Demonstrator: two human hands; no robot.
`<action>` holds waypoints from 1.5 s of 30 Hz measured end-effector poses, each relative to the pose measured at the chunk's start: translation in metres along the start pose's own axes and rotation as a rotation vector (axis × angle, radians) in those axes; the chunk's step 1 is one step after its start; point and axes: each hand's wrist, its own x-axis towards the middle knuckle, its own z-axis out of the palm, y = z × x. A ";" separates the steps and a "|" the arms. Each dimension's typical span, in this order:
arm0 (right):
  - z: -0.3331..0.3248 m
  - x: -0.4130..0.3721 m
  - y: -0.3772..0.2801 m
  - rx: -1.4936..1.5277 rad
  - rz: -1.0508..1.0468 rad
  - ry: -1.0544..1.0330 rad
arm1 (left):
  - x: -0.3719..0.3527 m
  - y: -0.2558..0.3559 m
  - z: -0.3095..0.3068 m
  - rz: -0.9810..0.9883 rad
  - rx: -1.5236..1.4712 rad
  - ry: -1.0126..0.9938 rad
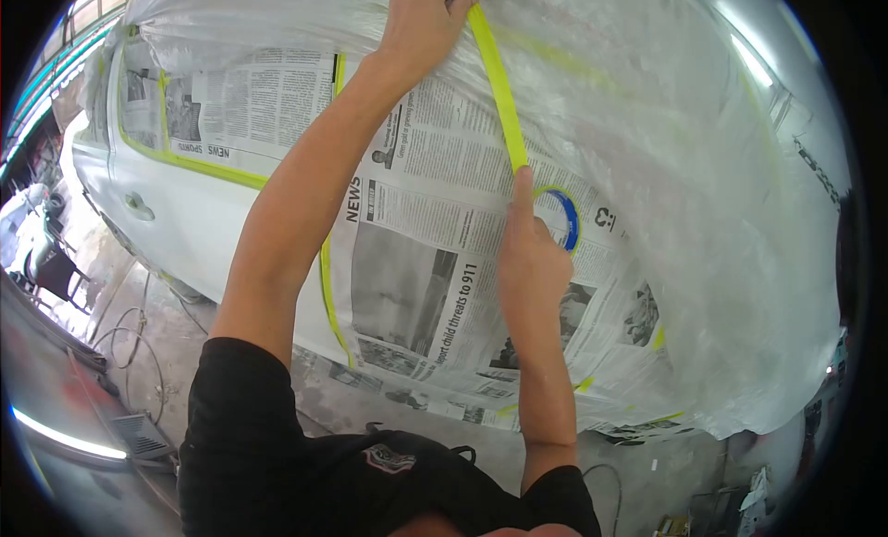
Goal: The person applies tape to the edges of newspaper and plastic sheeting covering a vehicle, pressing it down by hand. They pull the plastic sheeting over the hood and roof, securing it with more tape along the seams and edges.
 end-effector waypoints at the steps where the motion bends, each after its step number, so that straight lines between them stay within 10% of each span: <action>1: 0.001 0.000 -0.003 -0.067 -0.007 -0.034 | 0.001 0.001 0.001 0.083 0.027 0.039; 2: 0.002 0.004 -0.007 -0.130 -0.008 -0.066 | 0.003 0.002 0.001 0.172 0.050 0.074; 5: 0.011 0.009 -0.015 -0.195 0.025 -0.109 | 0.000 0.010 -0.002 -0.386 -0.188 -0.223; 8: 0.013 0.010 -0.015 -0.174 0.043 -0.090 | -0.002 -0.001 -0.002 0.174 0.243 -0.159; 14: 0.007 0.012 -0.017 -0.133 0.081 -0.116 | -0.034 0.021 -0.018 0.301 0.346 -0.317; 24: 0.008 0.013 -0.017 -0.141 0.050 -0.064 | -0.064 0.066 -0.011 0.051 0.528 -0.586; 27: 0.007 -0.007 -0.003 -0.012 -0.256 0.158 | -0.060 0.069 -0.008 0.055 0.545 -0.604; 45: 0.008 -0.047 0.009 -0.078 0.089 -0.177 | -0.114 0.099 -0.006 0.102 0.330 -0.638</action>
